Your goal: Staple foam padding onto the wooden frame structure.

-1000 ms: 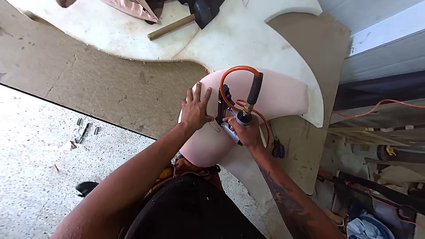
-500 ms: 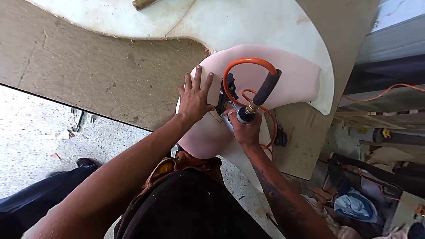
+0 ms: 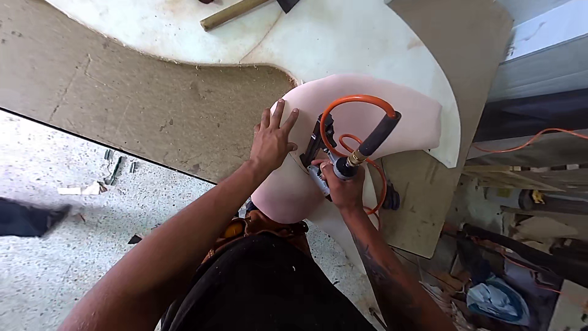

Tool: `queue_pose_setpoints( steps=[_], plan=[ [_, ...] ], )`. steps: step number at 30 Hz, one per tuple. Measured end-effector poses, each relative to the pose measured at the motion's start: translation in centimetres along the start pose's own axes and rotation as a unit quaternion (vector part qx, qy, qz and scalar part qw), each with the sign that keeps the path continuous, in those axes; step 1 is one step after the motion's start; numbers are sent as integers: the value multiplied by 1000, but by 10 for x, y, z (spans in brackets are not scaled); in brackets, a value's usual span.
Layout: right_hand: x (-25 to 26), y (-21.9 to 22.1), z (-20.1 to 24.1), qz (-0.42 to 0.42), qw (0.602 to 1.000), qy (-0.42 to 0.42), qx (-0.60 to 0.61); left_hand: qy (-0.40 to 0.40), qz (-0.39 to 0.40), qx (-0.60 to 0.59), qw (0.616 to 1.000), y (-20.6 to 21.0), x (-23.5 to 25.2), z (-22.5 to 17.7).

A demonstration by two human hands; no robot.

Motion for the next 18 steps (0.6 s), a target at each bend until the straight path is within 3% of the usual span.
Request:
queue_pose_setpoints(
  steps=[6, 11, 18],
  plan=[
    [-26, 1, -1, -34, 999, 24, -5, -6, 10, 4, 1000, 5, 1, 1],
    [-15, 3, -3, -71, 997, -7, -11, -2, 6, 10, 1000, 5, 1, 1],
    [-11, -13, 4, -45, 999, 23, -9, 15, 18, 6, 1000, -5, 2, -3]
  ],
)
Point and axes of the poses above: each hand's wrist, its own x-axis towards the middle knuckle, its own y-axis out of the palm, z = x × y, the point moved 9 cm from there along x, towards the middle knuckle, and after that the axes turned 11 degrees about -y, right-handed, at the moved point
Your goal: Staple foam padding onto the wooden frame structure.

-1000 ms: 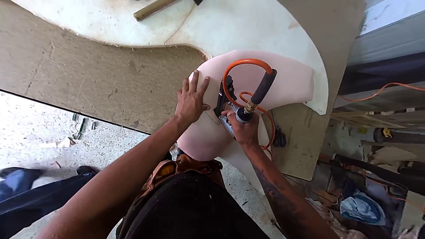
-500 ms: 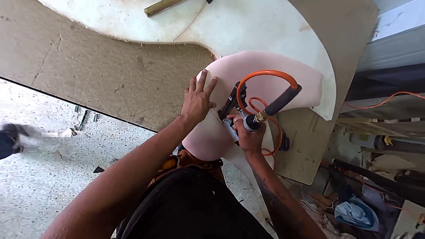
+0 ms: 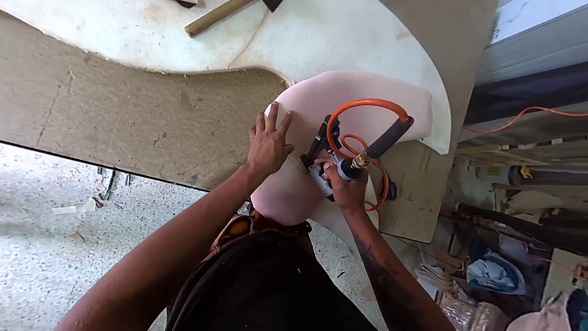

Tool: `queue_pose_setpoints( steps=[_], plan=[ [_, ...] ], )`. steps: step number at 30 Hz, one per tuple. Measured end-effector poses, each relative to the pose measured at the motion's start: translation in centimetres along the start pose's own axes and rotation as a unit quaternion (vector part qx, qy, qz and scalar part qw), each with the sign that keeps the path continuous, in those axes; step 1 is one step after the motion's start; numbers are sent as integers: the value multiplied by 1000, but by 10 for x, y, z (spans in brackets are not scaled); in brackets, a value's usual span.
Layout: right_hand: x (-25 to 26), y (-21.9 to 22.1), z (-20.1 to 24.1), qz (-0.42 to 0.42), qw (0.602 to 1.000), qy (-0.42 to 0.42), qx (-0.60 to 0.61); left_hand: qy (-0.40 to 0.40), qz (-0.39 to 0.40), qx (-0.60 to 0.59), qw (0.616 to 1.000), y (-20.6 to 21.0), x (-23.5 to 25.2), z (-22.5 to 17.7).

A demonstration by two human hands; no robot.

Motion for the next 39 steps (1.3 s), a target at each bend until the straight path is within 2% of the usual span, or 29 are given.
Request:
queue_pose_setpoints(
  steps=[3, 6, 9, 14, 21, 25, 35, 39],
  plan=[
    [-4, -32, 2, -23, 999, 10, -24, 9, -26, -11, 1000, -10, 9, -3],
    [15, -64, -8, -74, 997, -25, 13, 9, -34, 9, 999, -7, 29, -20],
    [42, -79, -18, -80, 996, -47, 9, 0, -31, 46, 998, 1, 52, -43],
    [82, -81, -30, -41, 998, -50, 0, -24, -43, 77, 996, 9, 69, -60],
    [100, -80, -33, 1, 998, -44, -38, -53, -53, 95, 993, 8, 74, -68],
    [100, -74, -39, -10, 998, -23, -57, -59, -39, 101, 992, 12, 76, -72],
    [124, -50, -44, 20, 996, 1, -90, -65, -33, 85, 994, 16, 86, -75],
    [129, -49, -48, 7, 998, 12, -61, -74, -34, 87, 993, 17, 87, -74]
  ],
)
Point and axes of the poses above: each hand's wrist, its own x-axis towards the middle knuckle, its own y-axis out of the palm, z = x × y, the point moved 9 cm from there along x, towards the middle knuckle, and after that the axes turned 11 degrees about -y, right-handed, at the moved point
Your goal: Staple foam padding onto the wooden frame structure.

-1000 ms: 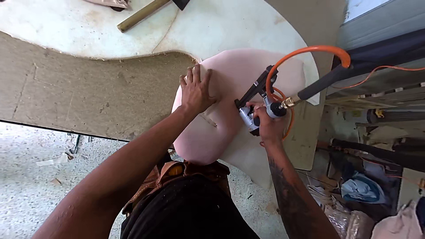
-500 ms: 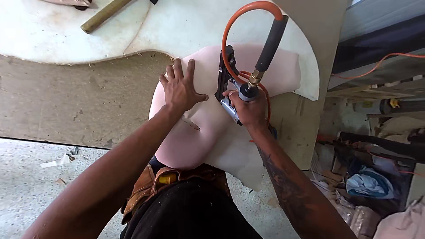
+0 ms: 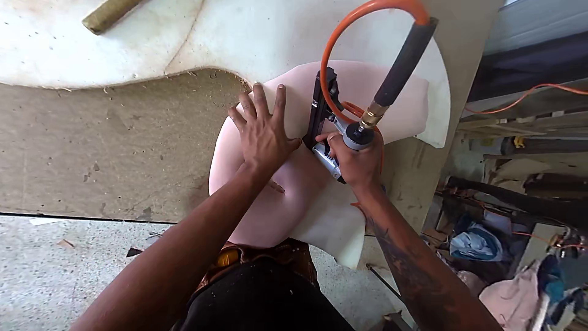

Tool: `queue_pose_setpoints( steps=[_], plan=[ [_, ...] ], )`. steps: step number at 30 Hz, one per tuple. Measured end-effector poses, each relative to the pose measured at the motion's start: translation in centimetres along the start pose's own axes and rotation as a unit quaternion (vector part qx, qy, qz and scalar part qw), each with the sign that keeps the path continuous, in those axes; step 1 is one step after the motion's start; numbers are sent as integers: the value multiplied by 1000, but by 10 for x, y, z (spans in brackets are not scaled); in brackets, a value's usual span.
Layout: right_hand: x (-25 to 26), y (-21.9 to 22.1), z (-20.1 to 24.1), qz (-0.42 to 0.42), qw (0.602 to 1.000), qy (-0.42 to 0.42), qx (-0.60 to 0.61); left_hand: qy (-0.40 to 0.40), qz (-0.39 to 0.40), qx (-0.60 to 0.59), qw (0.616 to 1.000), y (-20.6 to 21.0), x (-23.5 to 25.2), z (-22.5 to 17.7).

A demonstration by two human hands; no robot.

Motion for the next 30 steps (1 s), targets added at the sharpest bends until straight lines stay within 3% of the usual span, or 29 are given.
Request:
queue_pose_setpoints(
  steps=[3, 8, 15, 30],
  plan=[
    [8, 3, 1, 16, 1000, 9, -7, -2, -7, 3, 1000, 0, 2, -1],
    [33, 14, 0, 88, 987, 52, -122, 1, -26, -5, 1000, -5, -4, -3],
    [-3, 6, 6, -1, 999, -5, -41, -1, -25, -13, 1000, -6, -3, -3],
    [-18, -3, -5, -32, 999, -20, 21, -6, -21, 6, 1000, 0, -3, -1]
  ],
)
Point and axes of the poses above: each hand's wrist, its own x-axis towards the middle knuckle, its own y-axis out of the palm, z = x × y, the point moved 9 cm from there along x, towards the middle knuckle, and after that the axes turned 11 degrees about -y, right-handed, at the moved point
